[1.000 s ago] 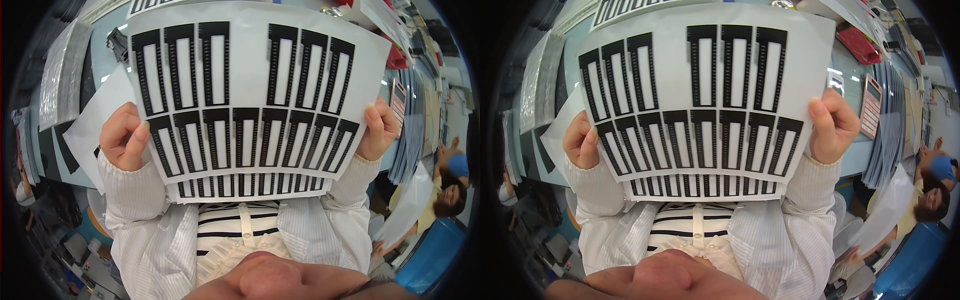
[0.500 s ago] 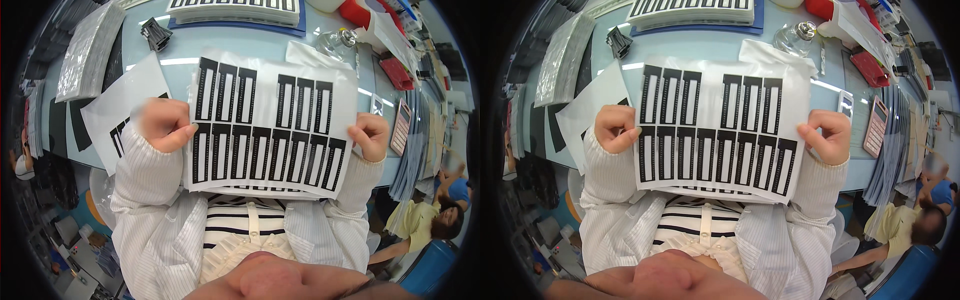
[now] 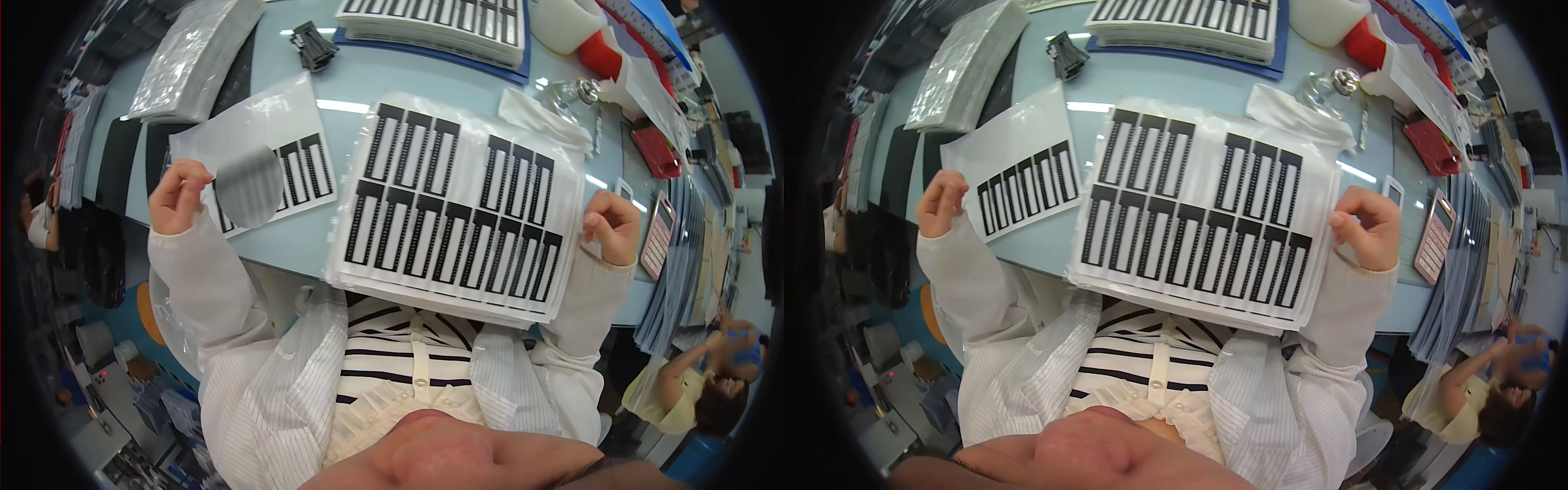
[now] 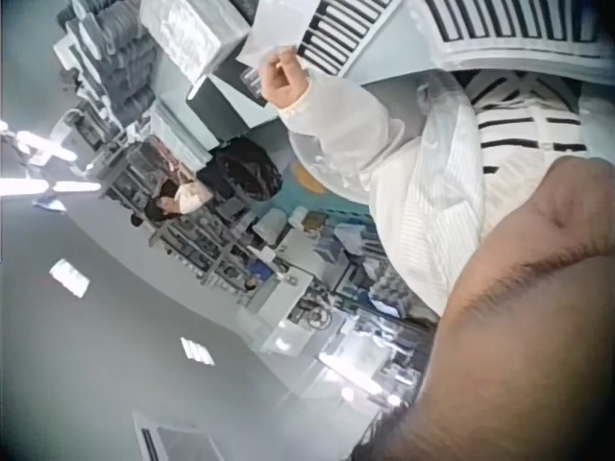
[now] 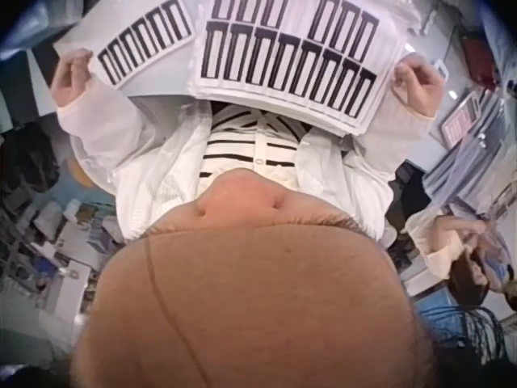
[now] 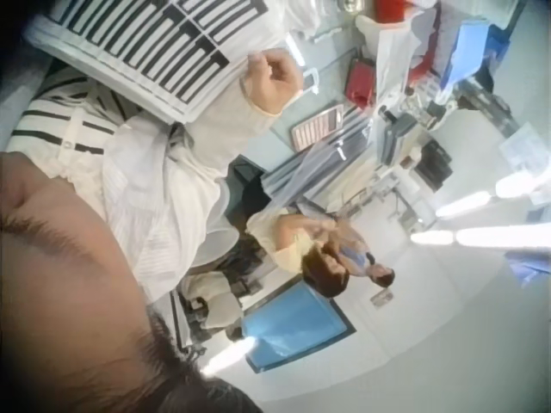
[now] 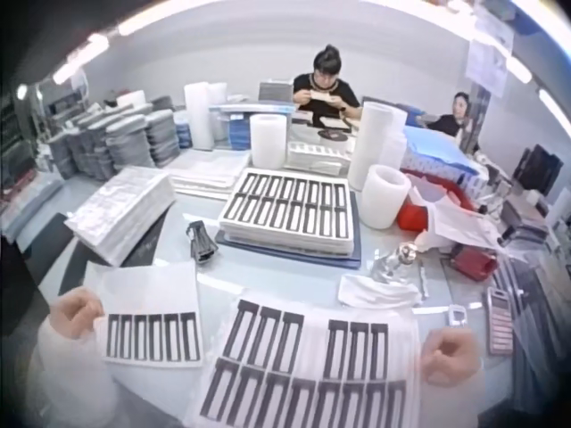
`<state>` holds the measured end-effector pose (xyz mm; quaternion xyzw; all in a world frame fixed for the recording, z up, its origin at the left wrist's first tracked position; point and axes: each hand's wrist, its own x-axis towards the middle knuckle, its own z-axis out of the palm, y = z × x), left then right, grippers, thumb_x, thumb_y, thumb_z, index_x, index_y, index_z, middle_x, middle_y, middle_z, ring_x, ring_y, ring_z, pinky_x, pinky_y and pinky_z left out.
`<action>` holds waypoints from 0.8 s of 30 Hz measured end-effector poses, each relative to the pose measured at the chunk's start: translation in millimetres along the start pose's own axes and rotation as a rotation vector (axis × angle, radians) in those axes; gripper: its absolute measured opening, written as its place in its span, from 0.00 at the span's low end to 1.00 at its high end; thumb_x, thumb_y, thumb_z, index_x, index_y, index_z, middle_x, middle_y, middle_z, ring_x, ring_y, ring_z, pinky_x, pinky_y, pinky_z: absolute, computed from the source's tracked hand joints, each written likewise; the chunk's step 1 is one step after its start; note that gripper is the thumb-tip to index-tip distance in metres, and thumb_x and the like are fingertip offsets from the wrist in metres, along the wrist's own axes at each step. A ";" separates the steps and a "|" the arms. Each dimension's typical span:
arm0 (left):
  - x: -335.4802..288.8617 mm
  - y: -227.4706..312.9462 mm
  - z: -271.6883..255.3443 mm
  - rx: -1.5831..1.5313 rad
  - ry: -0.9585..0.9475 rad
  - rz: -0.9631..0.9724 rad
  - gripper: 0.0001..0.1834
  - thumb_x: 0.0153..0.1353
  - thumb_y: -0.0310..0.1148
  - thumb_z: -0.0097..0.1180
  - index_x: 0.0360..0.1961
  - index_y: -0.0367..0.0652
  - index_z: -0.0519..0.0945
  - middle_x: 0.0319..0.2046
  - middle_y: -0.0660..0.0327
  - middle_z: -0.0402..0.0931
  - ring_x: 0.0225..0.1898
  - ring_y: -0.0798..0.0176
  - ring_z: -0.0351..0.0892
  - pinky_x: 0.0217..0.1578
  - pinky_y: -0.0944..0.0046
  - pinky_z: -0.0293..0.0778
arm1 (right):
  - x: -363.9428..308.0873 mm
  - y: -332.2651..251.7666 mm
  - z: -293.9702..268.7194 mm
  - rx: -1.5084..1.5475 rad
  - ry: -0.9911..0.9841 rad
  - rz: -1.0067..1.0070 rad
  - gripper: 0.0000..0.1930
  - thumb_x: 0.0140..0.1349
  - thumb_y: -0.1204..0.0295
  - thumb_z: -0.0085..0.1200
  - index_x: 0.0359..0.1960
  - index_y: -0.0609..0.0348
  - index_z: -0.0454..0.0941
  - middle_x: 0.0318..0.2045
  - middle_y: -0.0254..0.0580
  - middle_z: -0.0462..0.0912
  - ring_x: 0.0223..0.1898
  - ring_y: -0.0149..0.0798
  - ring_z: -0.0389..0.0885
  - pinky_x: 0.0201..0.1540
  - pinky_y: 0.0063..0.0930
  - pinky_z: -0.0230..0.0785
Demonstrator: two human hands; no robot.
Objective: The person is inspecting and sorting small electronic components on carrier sheets at a workbench.
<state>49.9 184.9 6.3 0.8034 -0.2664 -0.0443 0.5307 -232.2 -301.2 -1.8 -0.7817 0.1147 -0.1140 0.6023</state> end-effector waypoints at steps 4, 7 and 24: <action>-31.1 -34.3 -24.0 0.548 0.158 -0.081 0.15 0.57 0.33 0.59 0.45 0.40 0.77 0.43 0.58 0.75 0.48 0.63 0.72 0.46 0.63 0.67 | 2.9 -1.9 -5.8 0.052 0.072 -0.089 0.11 0.56 0.69 0.59 0.26 0.64 0.73 0.23 0.35 0.73 0.24 0.26 0.71 0.22 0.17 0.61; -51.5 -60.2 -30.4 0.725 0.375 -0.398 0.37 0.48 0.39 0.68 0.59 0.43 0.67 0.51 0.55 0.70 0.50 0.58 0.71 0.50 0.56 0.69 | -0.4 -22.1 -6.7 0.005 0.058 -0.139 0.13 0.56 0.66 0.60 0.26 0.64 0.73 0.23 0.35 0.73 0.24 0.26 0.71 0.23 0.16 0.61; -77.1 -47.6 -24.5 -0.023 0.186 -0.571 0.24 0.55 0.30 0.63 0.52 0.32 0.72 0.36 0.53 0.80 0.35 0.66 0.79 0.36 0.67 0.75 | 70.0 -161.6 136.1 -0.582 -0.521 -0.570 0.14 0.50 0.62 0.65 0.21 0.58 0.74 0.18 0.36 0.76 0.17 0.35 0.74 0.20 0.27 0.65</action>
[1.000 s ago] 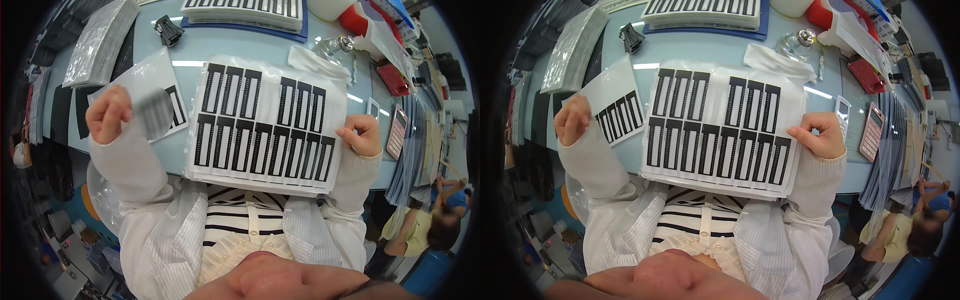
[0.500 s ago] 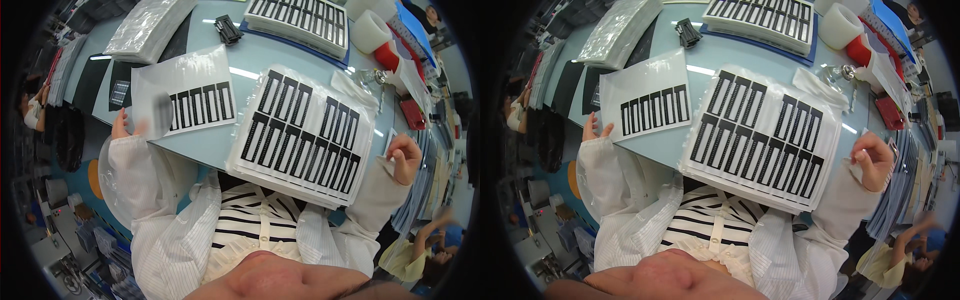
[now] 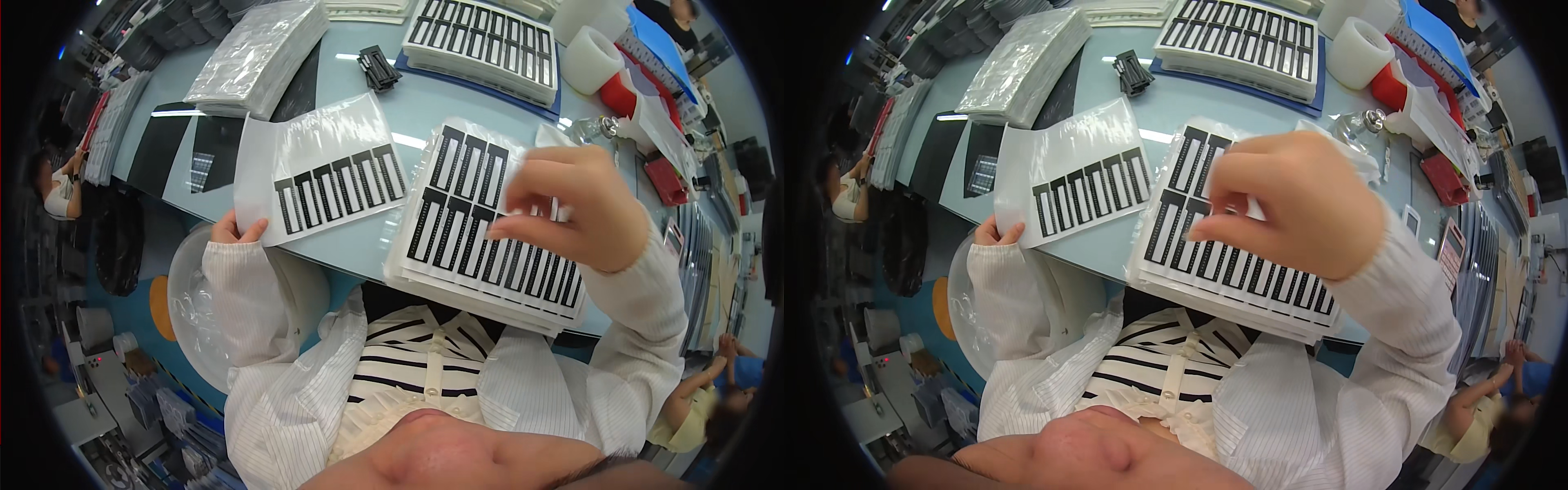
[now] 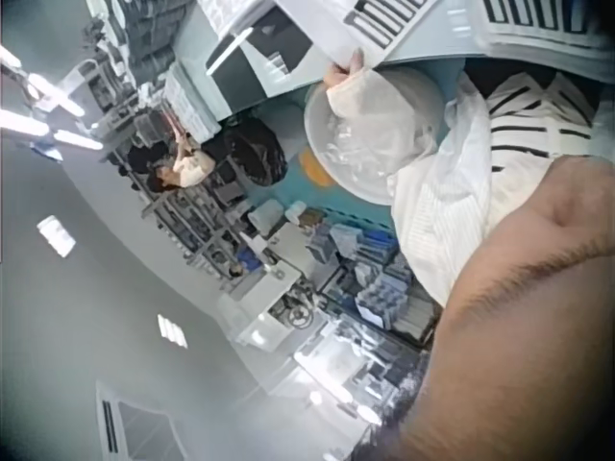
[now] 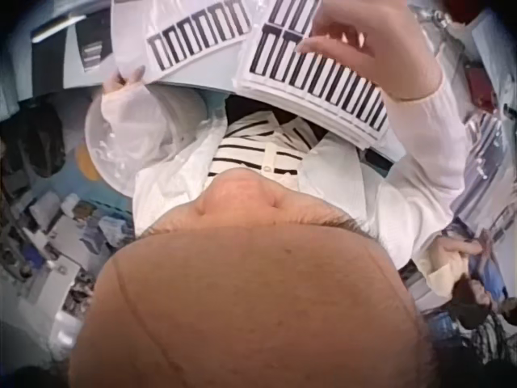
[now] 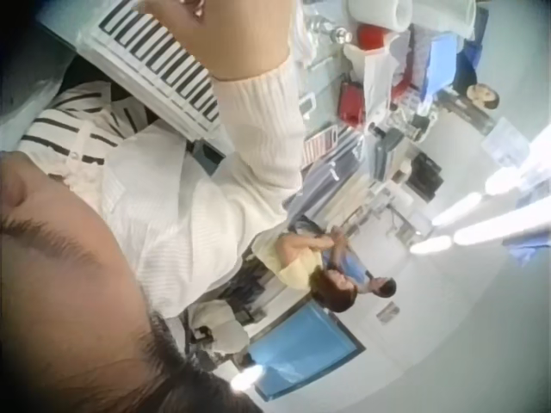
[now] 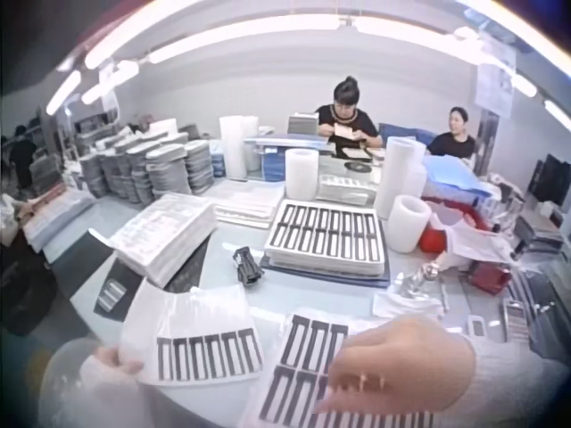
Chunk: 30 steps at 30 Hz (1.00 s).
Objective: The person is inspecting and sorting small electronic components on carrier sheets at a workbench.
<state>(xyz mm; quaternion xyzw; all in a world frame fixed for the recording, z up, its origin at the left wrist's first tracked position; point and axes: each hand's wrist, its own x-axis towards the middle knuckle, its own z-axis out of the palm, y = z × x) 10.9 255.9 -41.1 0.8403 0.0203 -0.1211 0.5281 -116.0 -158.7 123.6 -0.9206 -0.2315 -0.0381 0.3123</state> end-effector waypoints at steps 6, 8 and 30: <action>-7.1 31.2 -5.7 -0.281 -0.121 0.142 0.20 0.58 0.34 0.59 0.46 0.30 0.74 0.38 0.52 0.79 0.37 0.64 0.79 0.39 0.64 0.75 | 62.7 -3.2 72.5 -0.108 0.013 -0.183 0.18 0.50 0.66 0.64 0.40 0.57 0.74 0.33 0.41 0.78 0.32 0.42 0.79 0.33 0.31 0.71; -3.6 40.2 1.9 -0.411 -0.183 0.183 0.20 0.58 0.34 0.59 0.47 0.29 0.74 0.39 0.52 0.79 0.38 0.63 0.79 0.40 0.63 0.75 | 80.7 -5.3 97.3 -0.025 0.010 -0.159 0.23 0.49 0.66 0.65 0.46 0.55 0.71 0.41 0.41 0.75 0.36 0.42 0.78 0.37 0.32 0.71; -33.5 86.7 50.8 -0.677 -0.343 0.250 0.21 0.58 0.33 0.56 0.49 0.29 0.73 0.42 0.53 0.78 0.41 0.62 0.78 0.44 0.64 0.73 | 102.1 5.2 131.2 0.222 0.196 -0.224 0.44 0.35 0.69 0.70 0.58 0.65 0.62 0.51 0.54 0.64 0.53 0.52 0.67 0.55 0.35 0.65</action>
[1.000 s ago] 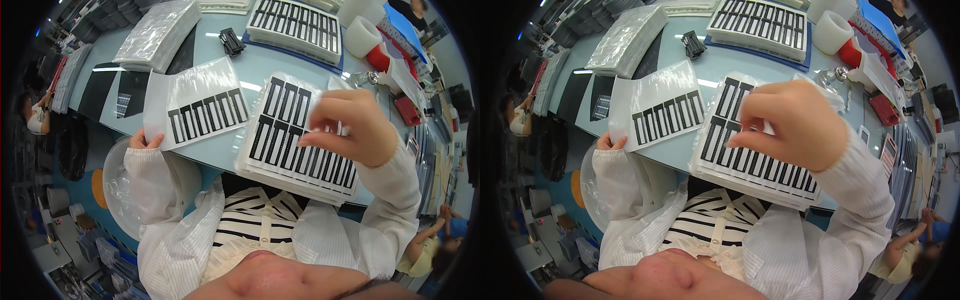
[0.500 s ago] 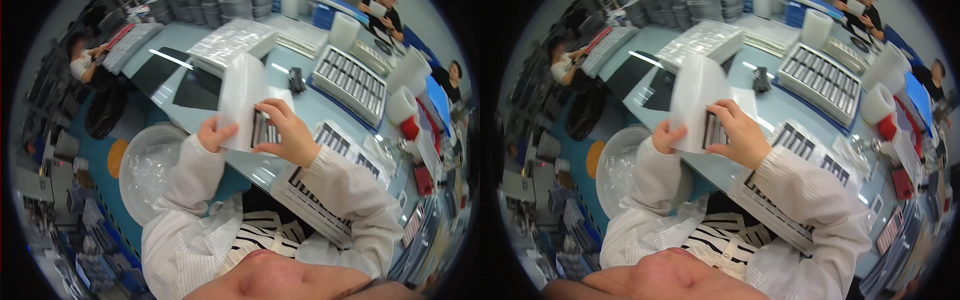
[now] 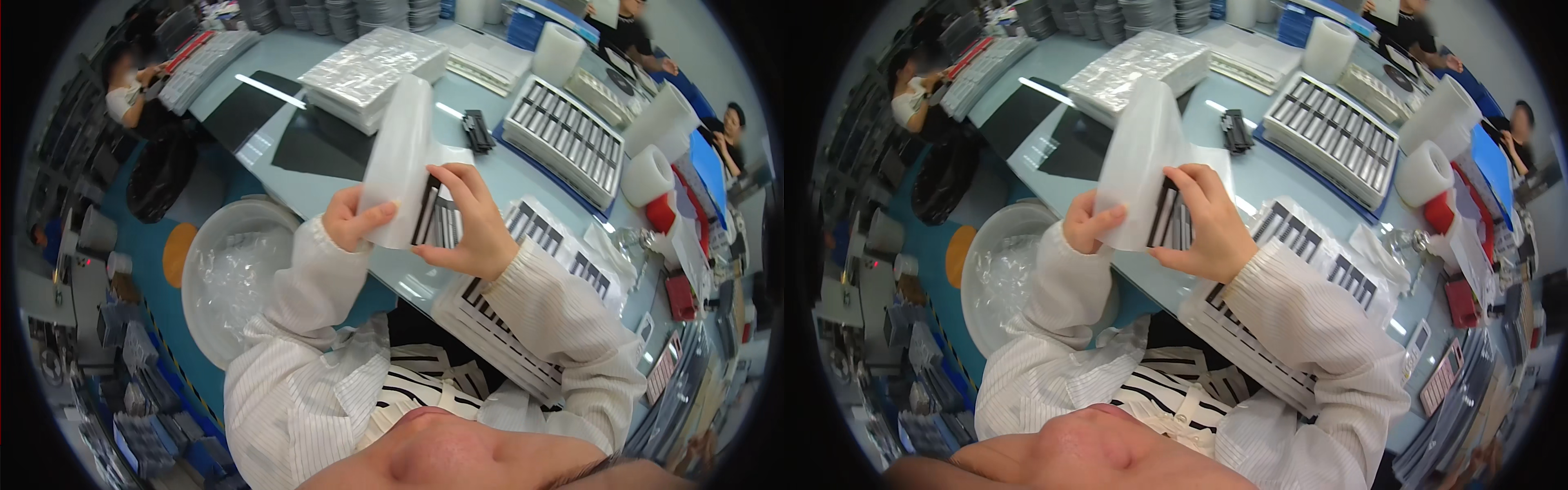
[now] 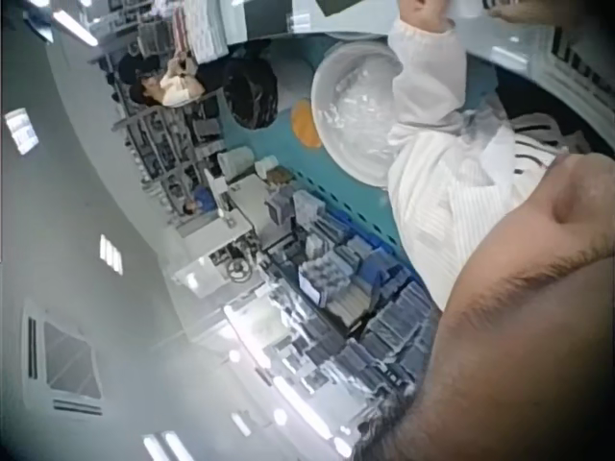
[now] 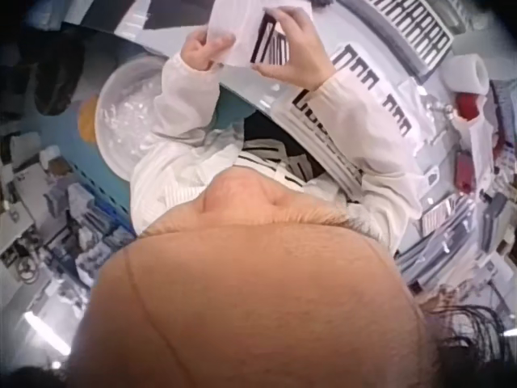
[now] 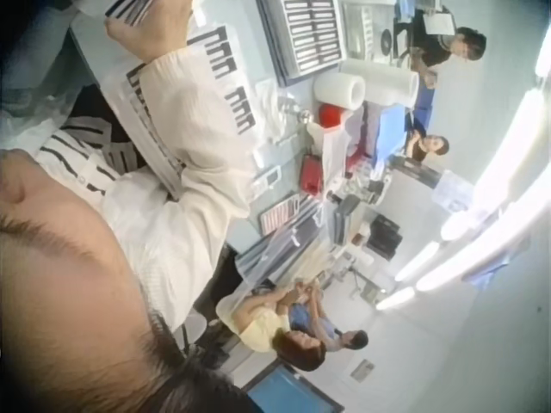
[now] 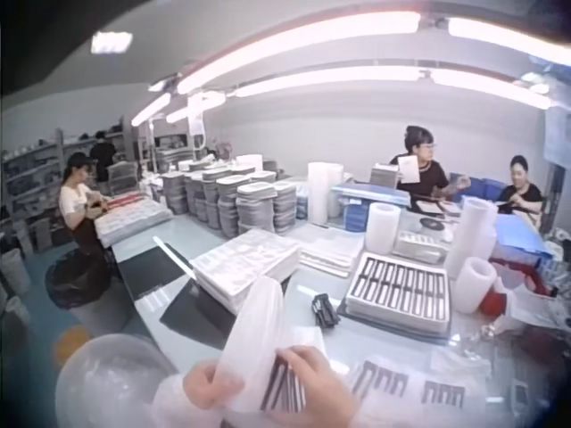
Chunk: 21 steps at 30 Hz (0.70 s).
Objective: The person is inspecting and sorting small electronic components on carrier sheets at a workbench.
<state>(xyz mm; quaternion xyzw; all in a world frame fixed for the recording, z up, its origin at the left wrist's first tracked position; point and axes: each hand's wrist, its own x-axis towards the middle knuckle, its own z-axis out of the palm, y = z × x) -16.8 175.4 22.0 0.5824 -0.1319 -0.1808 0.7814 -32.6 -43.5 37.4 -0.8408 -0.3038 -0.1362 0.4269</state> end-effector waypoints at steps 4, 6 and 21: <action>4.8 -7.8 -14.7 0.110 0.041 0.017 0.18 0.58 0.33 0.56 0.45 0.30 0.76 0.37 0.55 0.79 0.37 0.65 0.79 0.39 0.67 0.74 | -2.4 -0.2 -9.8 0.009 0.049 -0.048 0.43 0.35 0.68 0.69 0.57 0.66 0.62 0.51 0.54 0.64 0.53 0.52 0.67 0.54 0.35 0.65; 9.7 -18.5 -25.9 0.121 0.070 0.009 0.16 0.58 0.32 0.57 0.43 0.31 0.77 0.36 0.57 0.80 0.35 0.66 0.79 0.39 0.68 0.73 | -9.1 -2.7 -19.4 0.009 0.033 -0.034 0.44 0.35 0.68 0.69 0.57 0.66 0.62 0.51 0.54 0.64 0.53 0.53 0.66 0.55 0.36 0.64; 23.9 -81.1 -150.9 -0.132 0.207 -0.061 0.25 0.60 0.38 0.53 0.54 0.31 0.68 0.46 0.51 0.74 0.46 0.56 0.77 0.46 0.59 0.73 | -137.5 27.6 -133.2 -0.338 0.041 0.366 0.49 0.36 0.67 0.70 0.63 0.66 0.56 0.48 0.54 0.68 0.52 0.50 0.68 0.56 0.35 0.62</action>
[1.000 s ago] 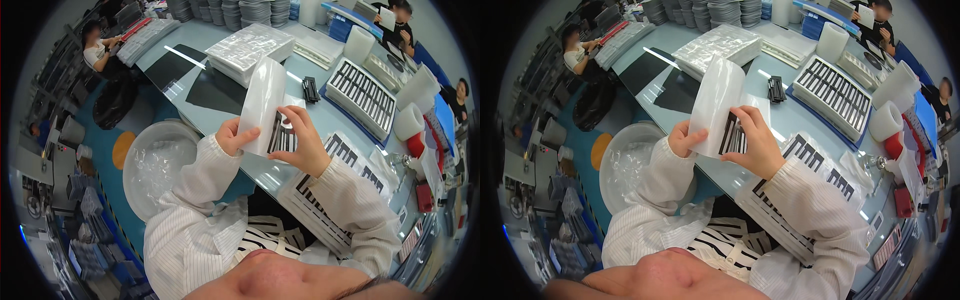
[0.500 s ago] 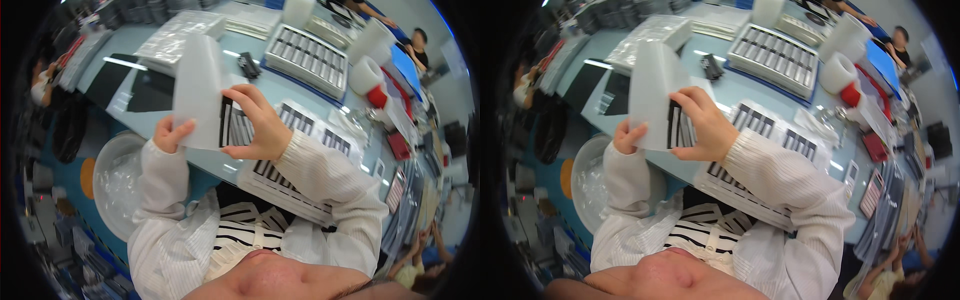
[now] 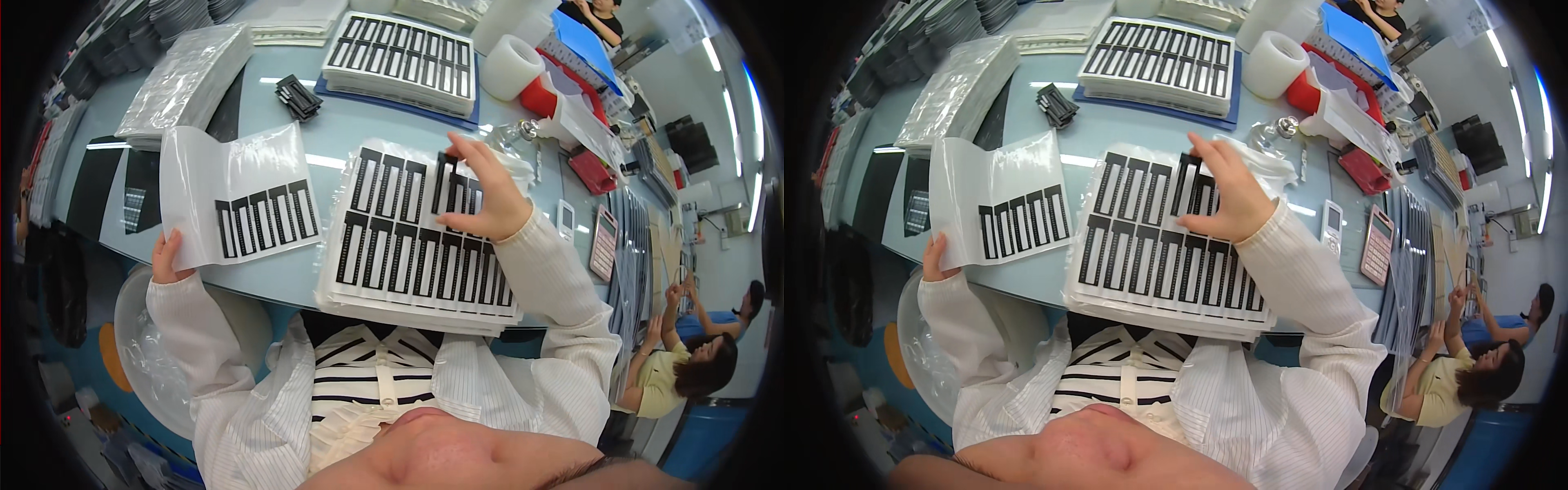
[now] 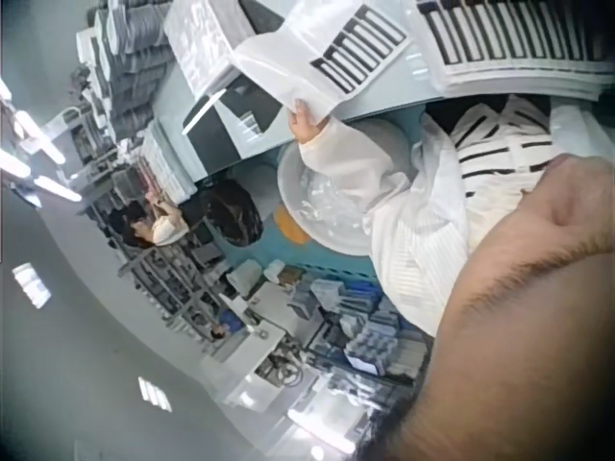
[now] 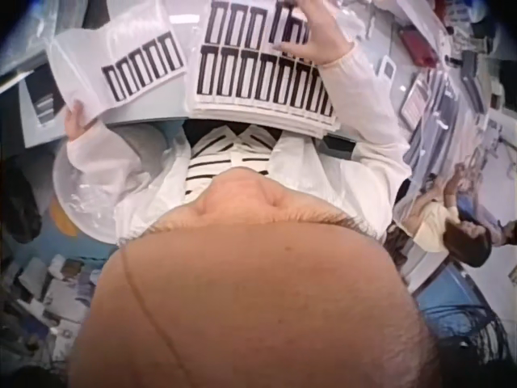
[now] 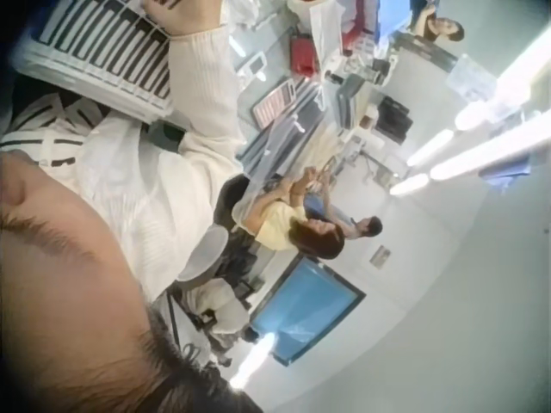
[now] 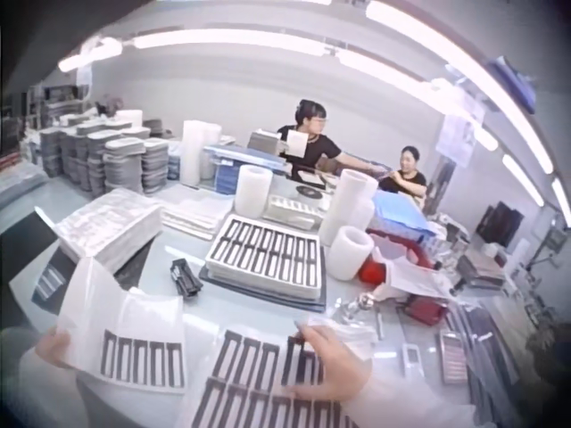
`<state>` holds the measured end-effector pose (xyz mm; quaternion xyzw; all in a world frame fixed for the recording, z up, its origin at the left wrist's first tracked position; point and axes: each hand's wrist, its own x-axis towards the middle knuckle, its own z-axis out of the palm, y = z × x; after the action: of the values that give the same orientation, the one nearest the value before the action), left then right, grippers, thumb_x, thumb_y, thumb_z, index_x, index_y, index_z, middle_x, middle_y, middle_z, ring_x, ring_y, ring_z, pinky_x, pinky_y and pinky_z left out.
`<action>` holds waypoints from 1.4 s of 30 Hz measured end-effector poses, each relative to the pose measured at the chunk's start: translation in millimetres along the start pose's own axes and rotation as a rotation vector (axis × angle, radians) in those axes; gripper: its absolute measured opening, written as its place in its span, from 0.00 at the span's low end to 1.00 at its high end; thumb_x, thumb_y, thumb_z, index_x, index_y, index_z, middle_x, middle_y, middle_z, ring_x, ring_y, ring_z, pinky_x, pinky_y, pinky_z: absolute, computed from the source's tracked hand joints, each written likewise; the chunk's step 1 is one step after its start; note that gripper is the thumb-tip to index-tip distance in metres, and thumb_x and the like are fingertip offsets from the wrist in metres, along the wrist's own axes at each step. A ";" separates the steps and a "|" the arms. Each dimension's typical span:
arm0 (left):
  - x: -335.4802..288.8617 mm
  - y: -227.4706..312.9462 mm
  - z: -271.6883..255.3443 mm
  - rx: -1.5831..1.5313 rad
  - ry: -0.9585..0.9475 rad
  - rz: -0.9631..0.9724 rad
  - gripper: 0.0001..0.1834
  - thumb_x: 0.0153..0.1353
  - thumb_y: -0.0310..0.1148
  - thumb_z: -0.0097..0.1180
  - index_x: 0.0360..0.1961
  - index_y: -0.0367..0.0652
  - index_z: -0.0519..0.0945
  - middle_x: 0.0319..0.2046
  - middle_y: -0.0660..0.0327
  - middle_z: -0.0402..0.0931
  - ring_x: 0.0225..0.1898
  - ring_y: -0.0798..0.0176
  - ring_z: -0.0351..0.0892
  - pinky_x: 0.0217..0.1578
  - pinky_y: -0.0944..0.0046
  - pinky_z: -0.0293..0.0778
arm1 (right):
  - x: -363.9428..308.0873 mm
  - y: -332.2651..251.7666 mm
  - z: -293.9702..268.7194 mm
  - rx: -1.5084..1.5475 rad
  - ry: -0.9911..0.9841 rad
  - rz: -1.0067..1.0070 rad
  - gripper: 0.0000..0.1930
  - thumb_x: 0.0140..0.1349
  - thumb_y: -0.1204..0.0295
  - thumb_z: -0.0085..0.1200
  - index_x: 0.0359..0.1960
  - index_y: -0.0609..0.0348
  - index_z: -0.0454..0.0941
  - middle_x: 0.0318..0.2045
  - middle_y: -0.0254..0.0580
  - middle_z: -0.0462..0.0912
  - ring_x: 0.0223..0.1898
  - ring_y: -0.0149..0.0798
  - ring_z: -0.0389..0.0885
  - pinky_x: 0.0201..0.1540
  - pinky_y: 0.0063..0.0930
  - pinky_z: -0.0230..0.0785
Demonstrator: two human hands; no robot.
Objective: The person is inspecting and sorting small electronic components on carrier sheets at a workbench.
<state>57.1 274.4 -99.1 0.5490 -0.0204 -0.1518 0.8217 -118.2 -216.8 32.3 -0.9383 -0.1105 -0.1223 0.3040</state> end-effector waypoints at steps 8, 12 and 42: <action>-35.2 8.5 24.8 0.185 -0.439 0.053 0.69 0.37 0.75 0.56 0.69 0.39 0.43 0.67 0.53 0.48 0.67 0.54 0.51 0.64 0.56 0.50 | -14.4 6.2 12.4 -0.021 0.007 0.055 0.49 0.37 0.66 0.70 0.63 0.63 0.56 0.48 0.50 0.71 0.52 0.49 0.69 0.57 0.36 0.61; -51.6 12.8 57.4 0.595 -0.355 0.143 0.78 0.24 0.69 0.70 0.70 0.43 0.38 0.67 0.48 0.44 0.66 0.52 0.50 0.64 0.53 0.51 | -15.0 11.4 18.4 -0.005 0.019 0.051 0.49 0.37 0.65 0.70 0.63 0.63 0.56 0.49 0.49 0.71 0.53 0.49 0.67 0.58 0.37 0.60; -37.6 -29.0 55.5 0.018 0.037 0.026 0.29 0.65 0.48 0.46 0.60 0.38 0.64 0.54 0.52 0.71 0.52 0.52 0.74 0.48 0.53 0.76 | 16.2 -51.0 -16.9 -0.027 0.078 -0.098 0.37 0.44 0.69 0.68 0.57 0.63 0.65 0.47 0.52 0.74 0.50 0.50 0.73 0.54 0.36 0.64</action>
<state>3.6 224.7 -98.4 0.5586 -0.0137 -0.1306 0.8190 -120.1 -184.4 78.2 -0.9303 -0.1426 -0.1751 0.2892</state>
